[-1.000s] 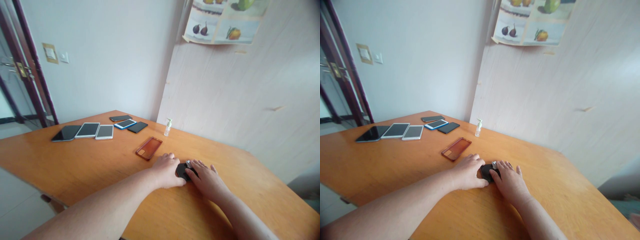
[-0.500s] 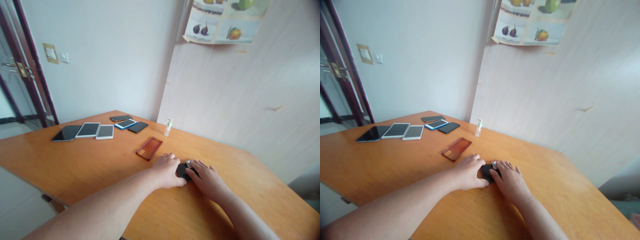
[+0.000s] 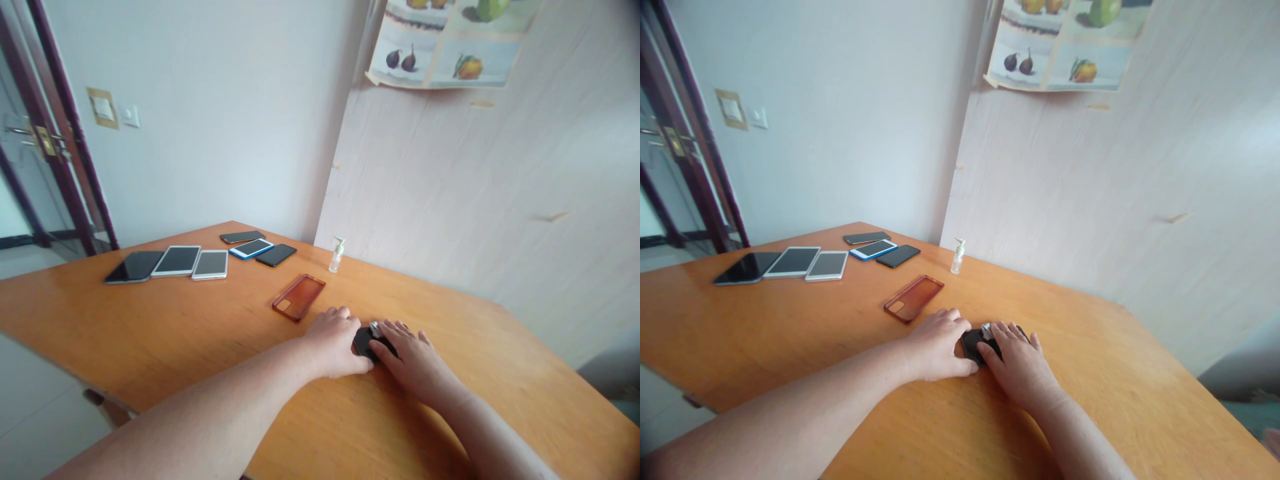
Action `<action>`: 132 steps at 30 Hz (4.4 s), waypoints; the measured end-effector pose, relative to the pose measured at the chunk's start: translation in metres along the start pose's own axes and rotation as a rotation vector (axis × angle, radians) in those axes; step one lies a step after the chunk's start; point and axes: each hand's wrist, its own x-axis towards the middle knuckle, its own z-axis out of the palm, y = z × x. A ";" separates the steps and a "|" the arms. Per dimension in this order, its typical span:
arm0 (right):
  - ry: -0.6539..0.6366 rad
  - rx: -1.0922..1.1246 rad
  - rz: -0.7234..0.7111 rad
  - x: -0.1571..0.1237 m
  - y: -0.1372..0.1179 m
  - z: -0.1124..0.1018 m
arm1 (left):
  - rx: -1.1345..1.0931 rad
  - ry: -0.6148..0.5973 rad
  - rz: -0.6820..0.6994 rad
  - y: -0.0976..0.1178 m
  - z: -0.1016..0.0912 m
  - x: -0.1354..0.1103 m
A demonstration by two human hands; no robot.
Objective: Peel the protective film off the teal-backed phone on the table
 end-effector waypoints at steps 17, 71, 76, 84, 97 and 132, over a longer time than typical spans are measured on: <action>-0.009 -0.004 -0.020 -0.002 -0.004 -0.003 | -0.006 0.017 0.006 -0.002 0.004 0.000; 0.180 0.185 0.116 0.012 0.028 -0.010 | -0.011 -0.043 -0.006 0.000 -0.004 -0.001; 0.203 0.681 0.232 0.016 0.027 0.001 | -0.014 -0.030 0.000 0.000 -0.002 0.000; 0.213 0.294 0.185 0.019 0.040 0.003 | -0.019 -0.039 0.006 -0.001 -0.002 0.000; 0.177 0.205 -0.099 0.004 -0.007 -0.006 | 0.017 0.008 0.001 0.000 0.000 0.000; 0.195 0.113 0.158 0.015 -0.012 -0.004 | -0.071 -0.028 -0.035 0.000 0.000 0.001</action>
